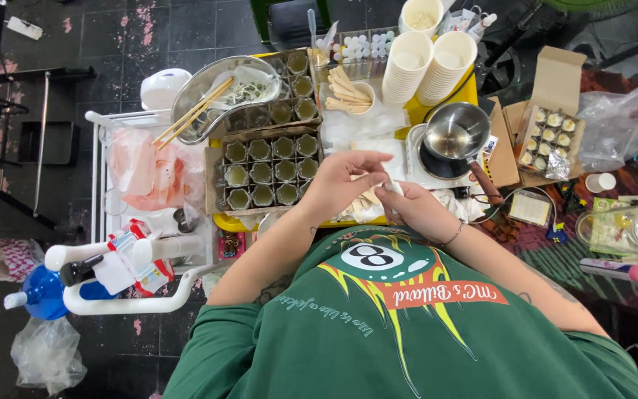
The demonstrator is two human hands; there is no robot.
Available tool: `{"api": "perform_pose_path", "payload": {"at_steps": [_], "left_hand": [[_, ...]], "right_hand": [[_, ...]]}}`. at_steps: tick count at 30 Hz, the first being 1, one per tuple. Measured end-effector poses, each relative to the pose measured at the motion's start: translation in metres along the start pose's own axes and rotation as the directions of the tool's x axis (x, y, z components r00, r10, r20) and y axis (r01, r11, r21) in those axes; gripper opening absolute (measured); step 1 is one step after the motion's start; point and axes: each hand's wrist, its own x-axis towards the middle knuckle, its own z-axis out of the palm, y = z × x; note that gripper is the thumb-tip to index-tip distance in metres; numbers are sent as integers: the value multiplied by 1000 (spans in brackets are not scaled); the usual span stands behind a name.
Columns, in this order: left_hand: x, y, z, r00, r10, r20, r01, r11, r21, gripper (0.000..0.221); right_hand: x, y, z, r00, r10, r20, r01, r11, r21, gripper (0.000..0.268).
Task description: Wiping wooden sticks with a paper towel at a workshop table.
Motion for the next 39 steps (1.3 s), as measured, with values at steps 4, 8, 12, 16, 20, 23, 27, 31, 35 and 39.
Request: {"api": "perform_pose_path", "payload": {"at_steps": [4,8,12,16,20,23,27,31,35,39], "left_hand": [[5,2,4,997,52,49,-61,980,187,13],[17,6,-2,991,129,-42,-110,945,309,9],[40,14,-32,895,249,-370,-173,959,227,8],[62,54,-38,824,173,-539,46,929,368,11],[97,-3,-55,732,499,-463,106,588,802,12],[120,-50,-60,734,504,-456,180,503,845,11],[134,-81,-53,798,430,-422,271,369,889,9],[130,-89,-44,822,459,-336,297,159,942,8],[105,-75,-19,842,521,-143,206,-66,976,26],[61,-79,-4,991,-63,120,-116,65,991,12]], "right_hand": [[-5,-3,-6,999,19,26,-19,1000,-11,40],[-6,5,-17,998,10,54,-12,999,37,38],[-4,21,-28,996,86,-31,-86,996,-4,44],[-7,27,-37,1000,12,25,-11,1000,-12,40],[-9,28,-38,998,54,44,-58,992,110,40],[-4,38,-44,997,67,32,-70,992,101,42],[1,44,-47,998,64,22,-67,991,115,45],[0,37,-41,995,100,27,-104,969,222,39],[2,38,-43,992,119,-35,-111,980,166,43],[0,34,-42,983,175,-49,-153,941,303,37]]}}
